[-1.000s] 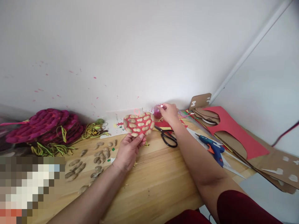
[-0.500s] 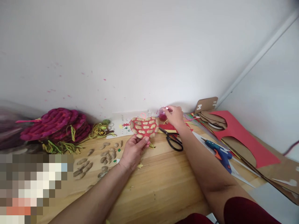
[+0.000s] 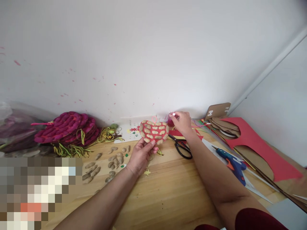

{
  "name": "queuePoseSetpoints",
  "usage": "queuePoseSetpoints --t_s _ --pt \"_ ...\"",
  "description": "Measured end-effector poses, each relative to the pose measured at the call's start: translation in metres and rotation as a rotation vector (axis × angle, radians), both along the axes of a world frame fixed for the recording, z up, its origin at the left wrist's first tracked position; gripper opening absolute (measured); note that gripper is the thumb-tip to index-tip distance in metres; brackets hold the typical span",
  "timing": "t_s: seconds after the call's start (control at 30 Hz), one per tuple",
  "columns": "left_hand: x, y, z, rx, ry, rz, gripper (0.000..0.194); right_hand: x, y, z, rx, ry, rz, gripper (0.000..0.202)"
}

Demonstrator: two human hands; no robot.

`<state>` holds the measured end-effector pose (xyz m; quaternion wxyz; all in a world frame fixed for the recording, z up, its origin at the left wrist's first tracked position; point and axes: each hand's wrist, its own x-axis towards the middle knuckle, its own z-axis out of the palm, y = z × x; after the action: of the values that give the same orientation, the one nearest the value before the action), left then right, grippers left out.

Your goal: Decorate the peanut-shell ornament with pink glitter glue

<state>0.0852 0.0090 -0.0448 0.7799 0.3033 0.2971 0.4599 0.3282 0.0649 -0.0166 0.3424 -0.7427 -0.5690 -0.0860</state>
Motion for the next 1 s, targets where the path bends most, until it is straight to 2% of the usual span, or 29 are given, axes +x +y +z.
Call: queuePoseSetpoints --t_s 0.2,0.4,1.0 --pt "0.001 0.002 -0.003 -0.019 0.011 0.0 0.041 -0.004 -0.001 0.0 0.064 0.037 0.028 0.028" --pt "0.001 0.007 -0.008 -0.032 0.048 0.081 0.042 -0.001 -0.001 0.004 0.171 0.112 0.024 0.034" --pt "0.001 0.008 -0.009 -0.097 0.065 0.08 0.028 0.014 -0.007 0.015 0.199 0.316 0.046 0.039"
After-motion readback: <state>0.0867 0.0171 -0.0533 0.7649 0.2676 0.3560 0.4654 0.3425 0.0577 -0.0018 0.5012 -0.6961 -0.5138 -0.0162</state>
